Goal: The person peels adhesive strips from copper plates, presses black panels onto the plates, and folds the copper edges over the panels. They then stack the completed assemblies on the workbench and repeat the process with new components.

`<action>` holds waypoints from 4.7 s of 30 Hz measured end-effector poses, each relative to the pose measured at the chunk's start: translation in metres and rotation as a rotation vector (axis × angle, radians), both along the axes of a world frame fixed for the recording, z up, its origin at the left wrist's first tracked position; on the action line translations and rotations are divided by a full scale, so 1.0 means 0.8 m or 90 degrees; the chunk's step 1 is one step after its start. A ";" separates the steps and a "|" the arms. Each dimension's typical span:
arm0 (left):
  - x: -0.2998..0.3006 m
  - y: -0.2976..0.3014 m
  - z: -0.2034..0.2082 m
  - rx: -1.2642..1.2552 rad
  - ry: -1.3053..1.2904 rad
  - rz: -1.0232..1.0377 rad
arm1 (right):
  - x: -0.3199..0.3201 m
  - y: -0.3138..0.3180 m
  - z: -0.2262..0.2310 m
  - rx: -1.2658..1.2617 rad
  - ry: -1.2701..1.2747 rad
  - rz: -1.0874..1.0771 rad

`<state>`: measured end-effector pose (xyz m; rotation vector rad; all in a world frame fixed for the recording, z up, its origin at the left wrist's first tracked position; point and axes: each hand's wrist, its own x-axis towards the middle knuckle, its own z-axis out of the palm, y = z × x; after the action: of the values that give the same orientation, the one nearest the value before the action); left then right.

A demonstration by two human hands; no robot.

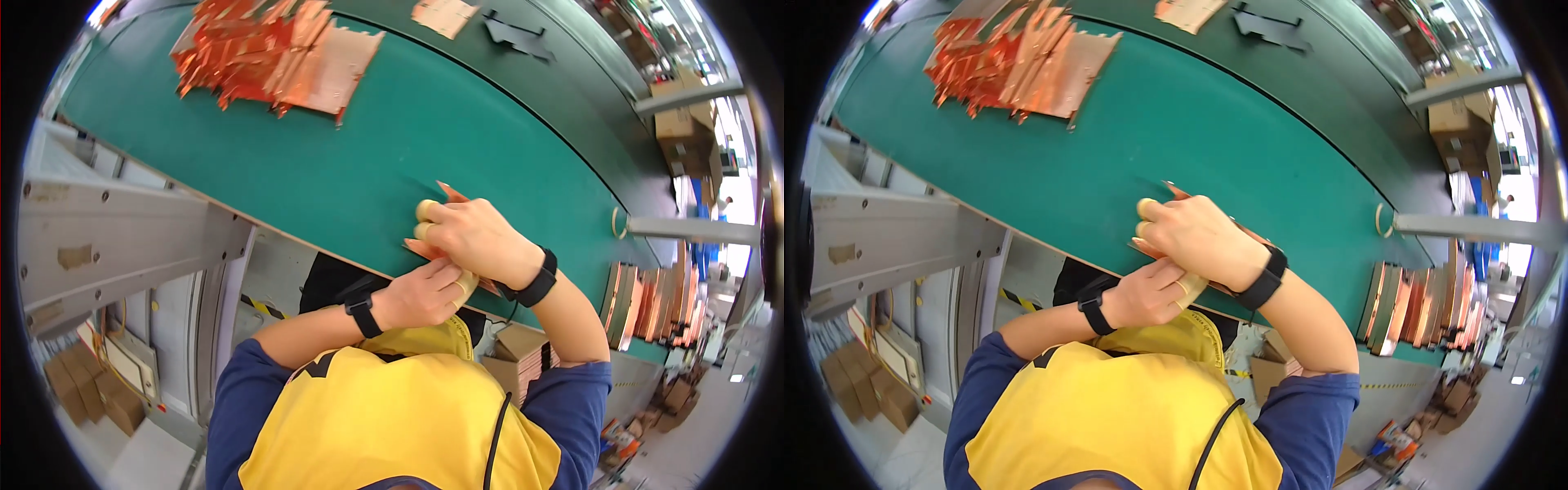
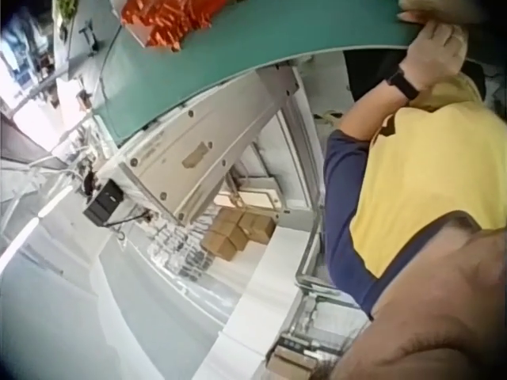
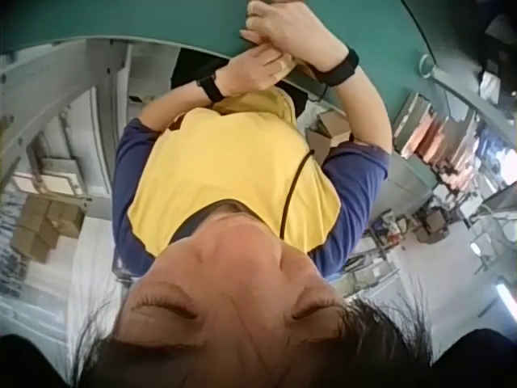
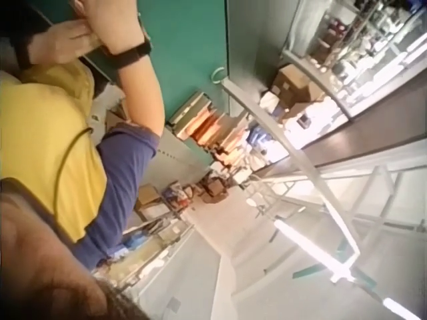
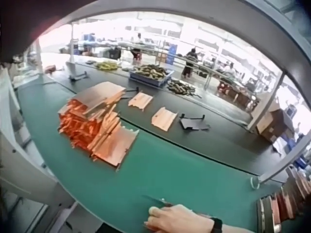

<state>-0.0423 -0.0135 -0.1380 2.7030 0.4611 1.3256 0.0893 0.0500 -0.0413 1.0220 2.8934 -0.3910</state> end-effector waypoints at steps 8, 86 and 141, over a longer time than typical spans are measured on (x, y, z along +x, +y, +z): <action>-0.025 -0.008 -0.010 -0.035 0.018 -0.022 | 0.035 -0.071 0.002 0.040 0.092 -0.186; 0.005 0.050 0.029 -0.121 0.020 0.092 | 0.184 -0.046 -0.014 -0.246 0.600 -0.764; 0.034 0.064 0.030 -0.185 0.141 0.205 | 0.186 -0.027 -0.050 0.240 0.199 -0.226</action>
<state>-0.0152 0.0381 -0.1137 2.6106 1.0587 0.9242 0.2379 0.0283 -0.0812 1.6826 3.1290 -0.0064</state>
